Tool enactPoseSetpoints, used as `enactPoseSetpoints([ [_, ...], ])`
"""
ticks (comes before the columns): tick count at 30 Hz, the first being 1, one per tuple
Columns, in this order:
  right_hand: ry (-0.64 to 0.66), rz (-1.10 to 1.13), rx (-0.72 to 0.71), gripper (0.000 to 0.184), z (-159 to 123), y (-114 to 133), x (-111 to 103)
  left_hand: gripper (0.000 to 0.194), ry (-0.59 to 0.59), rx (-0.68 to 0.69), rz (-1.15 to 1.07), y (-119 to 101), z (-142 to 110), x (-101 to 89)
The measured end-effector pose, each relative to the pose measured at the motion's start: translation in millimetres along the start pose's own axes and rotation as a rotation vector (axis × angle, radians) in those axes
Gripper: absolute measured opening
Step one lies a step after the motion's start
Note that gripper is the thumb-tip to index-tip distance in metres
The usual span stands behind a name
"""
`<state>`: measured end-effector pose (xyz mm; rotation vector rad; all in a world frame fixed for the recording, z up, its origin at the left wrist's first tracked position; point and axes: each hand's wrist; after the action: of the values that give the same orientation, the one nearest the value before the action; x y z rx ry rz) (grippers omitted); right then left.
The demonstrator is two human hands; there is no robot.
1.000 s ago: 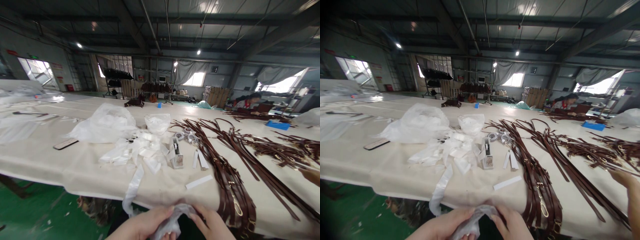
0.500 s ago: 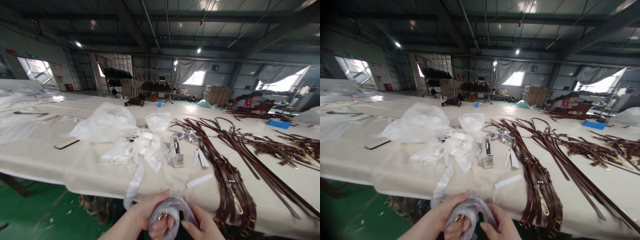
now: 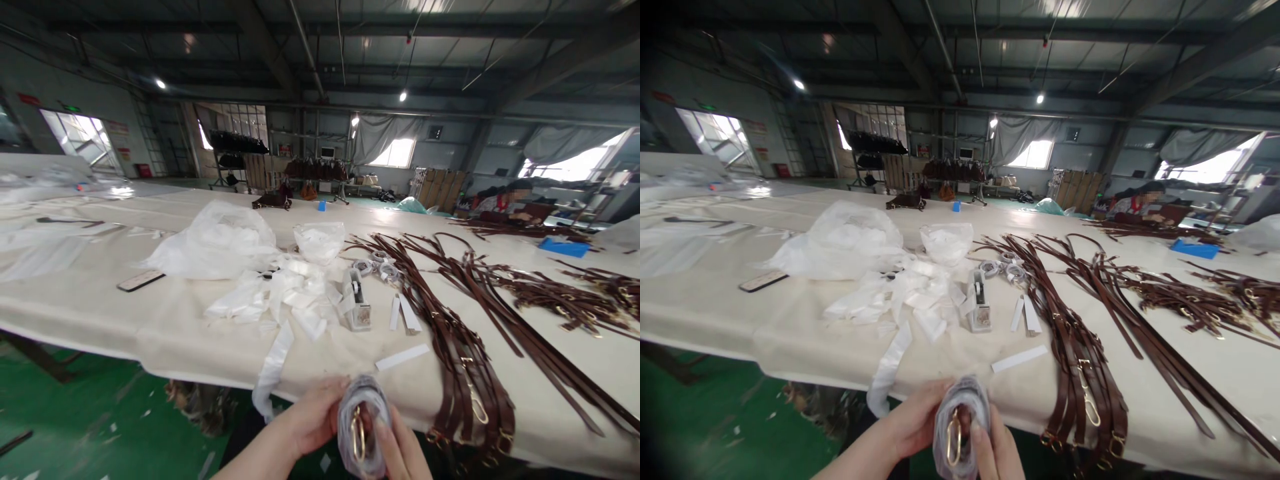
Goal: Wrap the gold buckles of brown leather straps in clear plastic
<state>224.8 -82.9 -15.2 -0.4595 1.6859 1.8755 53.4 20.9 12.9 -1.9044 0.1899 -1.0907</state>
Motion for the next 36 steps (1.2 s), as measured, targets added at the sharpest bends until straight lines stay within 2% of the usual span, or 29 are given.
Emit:
enactPoseSetpoints([
  [2,0.293,-0.129,0.011,0.045,10,14,-18,0.051,-0.103,0.124,0.256,-6,-4,-5.6],
  [4,0.534,-0.296,0.031,0.038,19,28,-29,0.051,-0.052,0.166,0.599,-10,-8,-6.7],
  [5,0.578,-0.350,0.052,0.035,22,34,-31,0.048,0.012,0.165,0.779,-11,-10,-5.2],
  [6,0.568,-0.355,0.071,0.033,24,37,-32,0.043,0.074,0.154,0.932,-11,-12,-2.8],
  [8,0.497,-0.199,0.051,0.033,26,39,-31,0.033,0.110,0.143,1.076,-10,-13,3.4],
  [10,0.438,0.019,0.011,0.036,26,35,-28,0.035,0.031,0.149,0.980,-7,-12,9.0],
  [12,0.356,0.131,0.006,0.039,24,29,-26,0.043,-0.097,0.180,0.817,-1,-10,12.2],
  [15,0.205,0.116,0.049,0.041,20,21,-21,0.051,-0.316,0.232,0.622,14,-5,13.8],
  [17,0.161,0.103,0.067,0.042,19,18,-19,0.054,-0.438,0.266,0.493,27,-2,14.4],
  [20,0.204,0.115,0.102,0.042,20,15,-21,0.060,-0.569,0.251,0.297,46,0,15.5],
  [23,0.326,0.189,0.137,0.040,20,12,-28,0.063,-0.622,0.175,0.170,58,-1,13.5],
  [26,0.454,0.258,0.169,0.042,14,9,-37,0.065,-0.564,0.069,0.240,64,-9,6.5],
  [30,0.710,0.270,0.202,0.044,6,12,-48,0.063,-0.238,-0.056,0.726,62,-28,0.9],
  [33,0.835,0.306,0.163,0.039,3,19,-49,0.052,-0.014,0.036,0.973,58,-41,7.3],
  [36,0.822,0.295,0.156,0.034,-5,21,-41,0.044,0.046,0.135,1.025,59,-48,15.4],
])
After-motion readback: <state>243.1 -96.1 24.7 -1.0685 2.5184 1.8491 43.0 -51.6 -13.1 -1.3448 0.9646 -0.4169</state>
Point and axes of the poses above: each hand's wrist, its own z-axis towards the middle knuckle, its own x-axis out of the palm, y = z × x
